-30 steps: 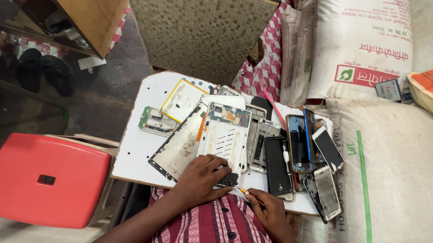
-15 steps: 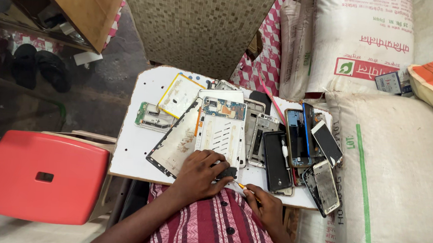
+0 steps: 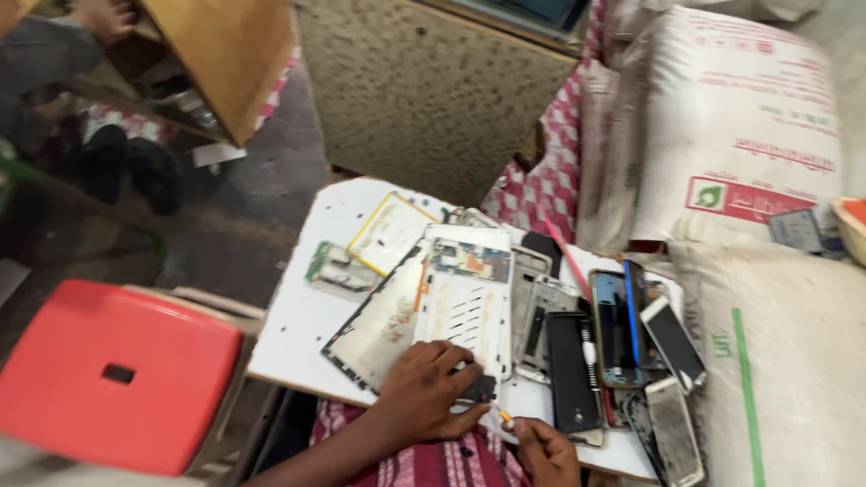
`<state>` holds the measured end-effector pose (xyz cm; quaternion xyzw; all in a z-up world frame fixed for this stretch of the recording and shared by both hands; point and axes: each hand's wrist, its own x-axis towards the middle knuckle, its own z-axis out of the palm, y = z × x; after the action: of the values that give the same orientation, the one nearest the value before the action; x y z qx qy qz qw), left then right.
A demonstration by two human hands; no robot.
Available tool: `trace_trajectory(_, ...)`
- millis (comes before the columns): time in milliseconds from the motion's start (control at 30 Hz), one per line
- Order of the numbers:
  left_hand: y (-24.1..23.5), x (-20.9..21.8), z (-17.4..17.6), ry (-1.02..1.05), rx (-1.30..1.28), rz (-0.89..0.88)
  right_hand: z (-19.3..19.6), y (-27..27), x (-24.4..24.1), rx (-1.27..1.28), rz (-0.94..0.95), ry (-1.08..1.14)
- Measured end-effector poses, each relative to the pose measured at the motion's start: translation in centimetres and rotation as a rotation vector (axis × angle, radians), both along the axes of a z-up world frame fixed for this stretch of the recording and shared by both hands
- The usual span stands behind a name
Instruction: The person uses a small screwdriver to remove screws and disassemble a white smartphone. They separate the back cover, remove the battery, and detach the motherboard from the chassis, placing components on the work surface.
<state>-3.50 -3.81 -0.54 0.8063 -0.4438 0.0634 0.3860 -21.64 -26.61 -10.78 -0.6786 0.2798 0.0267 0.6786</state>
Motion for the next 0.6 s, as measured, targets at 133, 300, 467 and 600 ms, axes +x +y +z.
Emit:
trace_trajectory(133, 0.4, -0.4, -0.4, 0.022, 0.034, 0.016, -2.6, -1.9, -0.5, 0.19, 0.033, 0.159)
trace_trajectory(300, 0.3, -0.5, -0.5, 0.055, 0.062, 0.009, -3.7, -2.6, -0.3, 0.139, -0.026, 0.233)
trace_trajectory(467, 0.5, -0.5, -0.5, 0.032, 0.052, 0.021, -5.2, -2.5, -0.4, 0.002, -0.073, 0.218)
trace_trajectory(600, 0.6, -0.7, -0.5, -0.031, 0.051, 0.033, -6.5, -2.7, -0.1, 0.029, -0.092, 0.101)
